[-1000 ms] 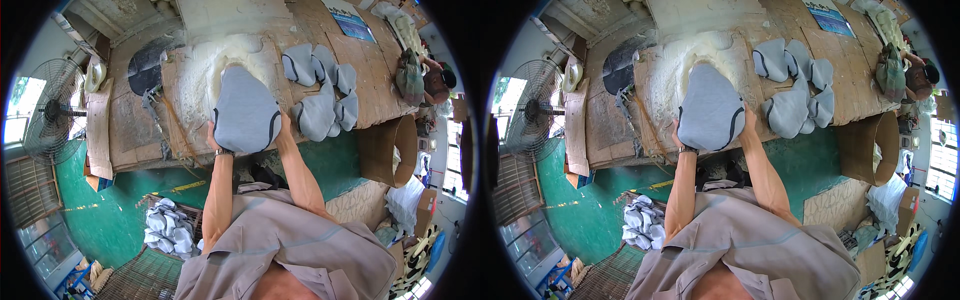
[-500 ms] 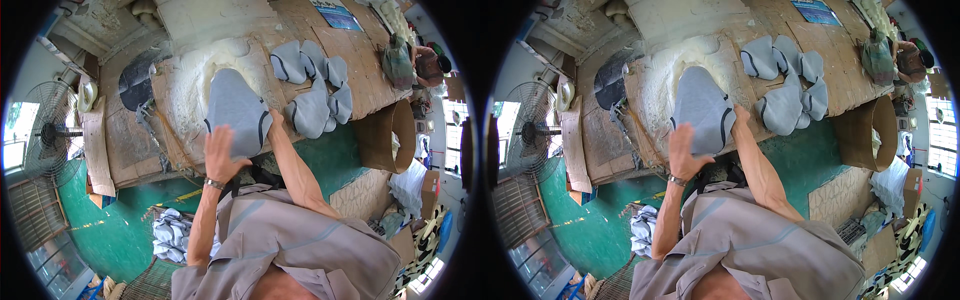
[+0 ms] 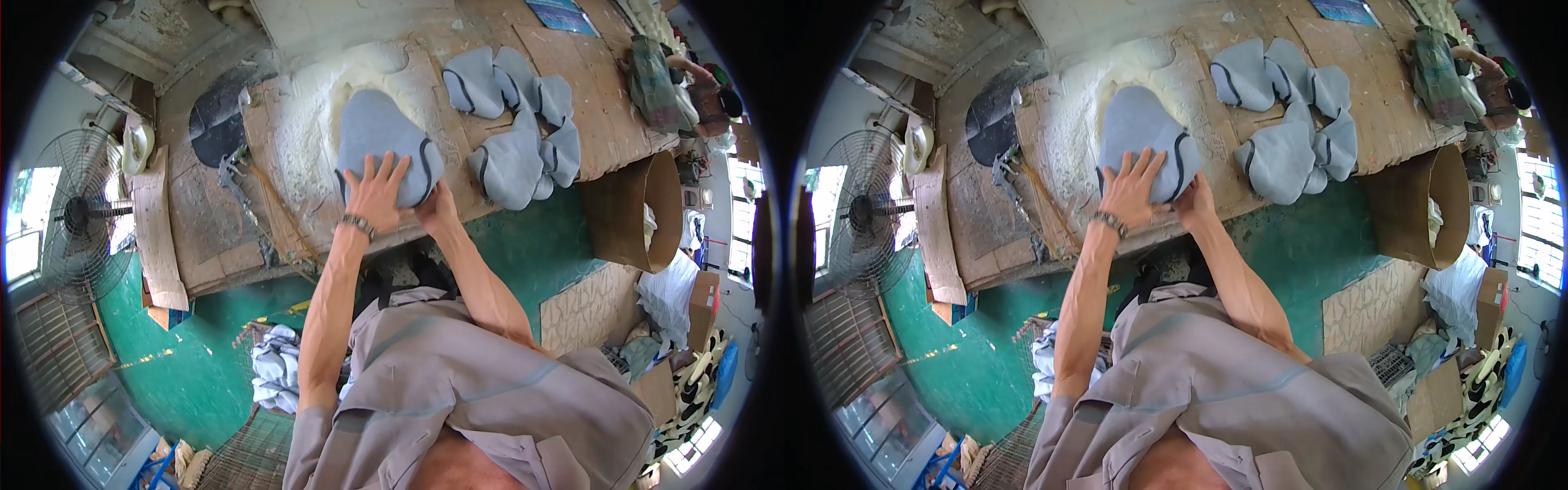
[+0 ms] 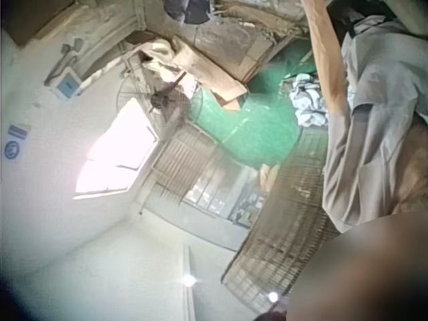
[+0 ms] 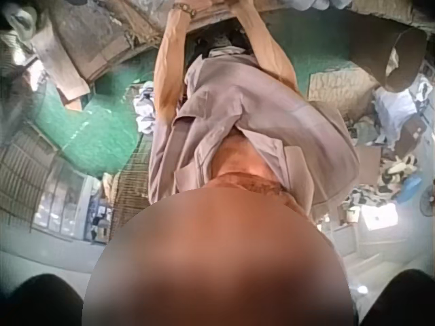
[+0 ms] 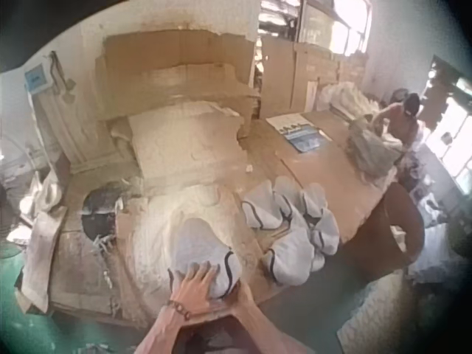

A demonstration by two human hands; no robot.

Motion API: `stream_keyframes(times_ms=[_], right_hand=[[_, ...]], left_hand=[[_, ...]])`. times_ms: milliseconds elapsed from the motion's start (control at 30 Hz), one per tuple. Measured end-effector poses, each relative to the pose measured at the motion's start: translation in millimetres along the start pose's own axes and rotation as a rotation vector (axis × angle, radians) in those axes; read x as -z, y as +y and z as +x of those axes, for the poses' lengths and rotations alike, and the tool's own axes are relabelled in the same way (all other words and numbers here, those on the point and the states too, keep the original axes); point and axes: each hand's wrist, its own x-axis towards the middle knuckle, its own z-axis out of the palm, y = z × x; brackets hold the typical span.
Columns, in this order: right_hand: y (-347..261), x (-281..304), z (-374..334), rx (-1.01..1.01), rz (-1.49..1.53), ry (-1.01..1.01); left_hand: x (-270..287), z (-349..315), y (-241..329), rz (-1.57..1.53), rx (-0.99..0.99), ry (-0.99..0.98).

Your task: Applying adhesive to shoe components using a spray gun and organizing them on a rack.

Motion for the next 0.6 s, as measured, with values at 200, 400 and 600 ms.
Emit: stream_keyframes(times_ms=[200,400,600], right_hand=[[20,-1,-31,0.032,0.135,-0.174],[55,0,-15,0.019,0.25,-0.304],[60,-20,-29,-0.01,0.217,-0.194]], left_hand=[[34,46,6,0.022,0.042,-0.327],[28,92,-16,-0.066,-0.13,-0.394],[38,102,-10,-0.075,-0.232,-0.5]])
